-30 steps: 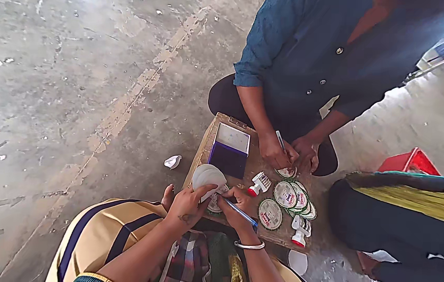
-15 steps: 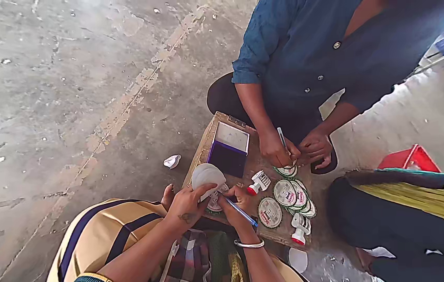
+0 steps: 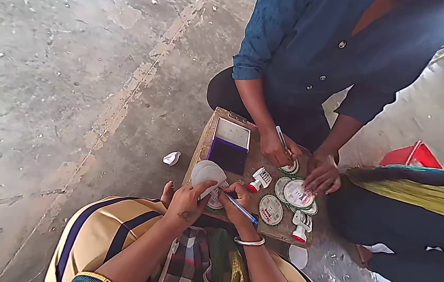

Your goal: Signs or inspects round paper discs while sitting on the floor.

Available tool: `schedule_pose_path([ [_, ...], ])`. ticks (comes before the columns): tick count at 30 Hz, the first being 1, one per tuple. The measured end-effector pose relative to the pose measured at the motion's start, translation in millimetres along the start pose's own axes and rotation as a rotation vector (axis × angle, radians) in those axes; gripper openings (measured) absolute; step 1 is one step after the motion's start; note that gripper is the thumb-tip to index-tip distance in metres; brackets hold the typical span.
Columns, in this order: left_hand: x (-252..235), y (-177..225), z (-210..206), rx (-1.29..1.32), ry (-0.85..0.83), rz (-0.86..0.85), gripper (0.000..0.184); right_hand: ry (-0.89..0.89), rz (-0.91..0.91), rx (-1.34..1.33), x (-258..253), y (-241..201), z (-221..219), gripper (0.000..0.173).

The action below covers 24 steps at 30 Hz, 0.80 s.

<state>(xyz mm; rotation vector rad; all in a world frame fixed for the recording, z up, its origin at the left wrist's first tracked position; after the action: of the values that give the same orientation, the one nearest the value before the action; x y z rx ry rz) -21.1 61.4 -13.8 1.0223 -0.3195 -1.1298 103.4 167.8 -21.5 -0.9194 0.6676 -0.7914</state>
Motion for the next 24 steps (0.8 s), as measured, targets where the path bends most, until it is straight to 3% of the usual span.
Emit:
schedule_pose_path([
  [12, 2, 2, -2, -0.045, 0.037, -0.084, 0.026, 0.021, 0.025, -0.026, 2, -1, 2, 0.012],
  [15, 2, 10, -1, -0.104, 0.03, -0.194, 0.028, 0.133, 0.031, -0.202, 5, 1, 14, 0.008],
  [19, 6, 27, -4, -0.232, -0.065, -0.408, 0.017, 0.202, -0.068, -0.476, 5, 14, 27, 0.024],
  [21, 7, 32, -6, -0.268, -0.088, -0.458, 0.027, 0.202, -0.089, -0.542, 2, 17, 29, 0.026],
  [24, 5, 32, -7, -0.257, -0.09, -0.45, 0.023, 0.2, -0.107, -0.574, 0, 17, 30, 0.027],
])
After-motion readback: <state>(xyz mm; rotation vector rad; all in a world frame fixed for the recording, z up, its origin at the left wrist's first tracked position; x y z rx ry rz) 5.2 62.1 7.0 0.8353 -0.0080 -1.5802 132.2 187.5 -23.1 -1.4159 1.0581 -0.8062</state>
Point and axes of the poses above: each hand's wrist, its own x-axis away from the middle knuckle, its own z-axis out of the back of the hand, y = z × x, the point moved 8 cm from there along -x, towards the middle knuckle, and after that the axes turned 2 degrees about -z, right-handed, at the moved point
